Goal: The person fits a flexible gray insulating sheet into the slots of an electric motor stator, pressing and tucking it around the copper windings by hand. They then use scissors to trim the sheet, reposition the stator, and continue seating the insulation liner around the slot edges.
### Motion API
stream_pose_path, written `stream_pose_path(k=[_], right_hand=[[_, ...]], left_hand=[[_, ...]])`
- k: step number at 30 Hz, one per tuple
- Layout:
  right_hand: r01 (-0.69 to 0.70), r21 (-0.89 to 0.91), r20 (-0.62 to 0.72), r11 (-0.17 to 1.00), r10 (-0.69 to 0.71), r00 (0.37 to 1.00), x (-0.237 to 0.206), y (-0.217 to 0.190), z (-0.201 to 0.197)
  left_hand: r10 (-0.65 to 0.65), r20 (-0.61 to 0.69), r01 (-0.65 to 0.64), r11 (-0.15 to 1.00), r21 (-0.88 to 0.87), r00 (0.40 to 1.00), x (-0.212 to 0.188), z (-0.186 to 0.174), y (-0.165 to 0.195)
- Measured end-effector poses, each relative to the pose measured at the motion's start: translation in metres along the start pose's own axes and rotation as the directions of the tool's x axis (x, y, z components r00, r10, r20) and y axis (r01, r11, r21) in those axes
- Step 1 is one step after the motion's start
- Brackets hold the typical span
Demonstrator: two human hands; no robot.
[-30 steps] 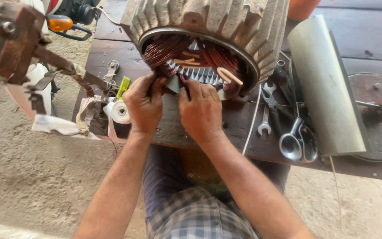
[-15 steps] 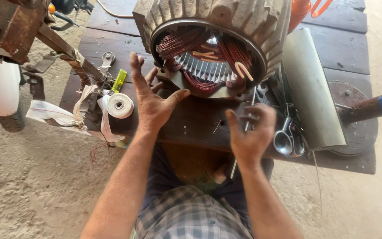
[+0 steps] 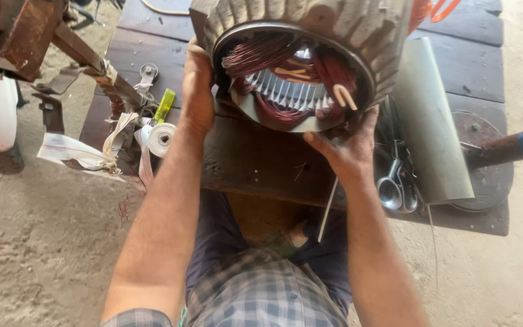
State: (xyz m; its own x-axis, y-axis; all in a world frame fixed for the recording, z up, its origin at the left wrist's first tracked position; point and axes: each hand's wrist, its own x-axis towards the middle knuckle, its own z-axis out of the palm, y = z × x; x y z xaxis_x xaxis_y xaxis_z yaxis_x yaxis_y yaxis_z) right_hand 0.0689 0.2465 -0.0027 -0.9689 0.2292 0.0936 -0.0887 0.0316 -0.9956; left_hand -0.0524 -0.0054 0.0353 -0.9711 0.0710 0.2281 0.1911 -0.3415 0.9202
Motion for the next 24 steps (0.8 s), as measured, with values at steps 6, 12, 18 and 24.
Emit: stream_pose_path(k=[6,12,18,24], right_hand=[[0.025,0.274,0.117,0.961,-0.059,0.991,-0.005,-0.015,-0.013],[0.083,0.326,0.151,0.942,-0.138,0.979,-0.008,-0.024,-0.025],[0.038,0.428,0.077,0.903,-0.078,0.994,-0.008,-0.014,-0.027],[-0.118,0.287,-0.046,0.951,0.137,0.99,-0.061,-0.009,-0.027]], left_hand=[[-0.062,-0.069,0.058,0.997,-0.056,0.996,-0.009,0.013,0.013],[-0.057,-0.097,0.067,0.992,0.106,0.994,-0.065,0.001,0.008],[0.157,-0.067,-0.152,0.986,0.073,0.985,-0.14,-0.016,-0.015],[0.044,-0.073,-0.048,0.997,-0.061,0.996,-0.152,-0.04,-0.03]])
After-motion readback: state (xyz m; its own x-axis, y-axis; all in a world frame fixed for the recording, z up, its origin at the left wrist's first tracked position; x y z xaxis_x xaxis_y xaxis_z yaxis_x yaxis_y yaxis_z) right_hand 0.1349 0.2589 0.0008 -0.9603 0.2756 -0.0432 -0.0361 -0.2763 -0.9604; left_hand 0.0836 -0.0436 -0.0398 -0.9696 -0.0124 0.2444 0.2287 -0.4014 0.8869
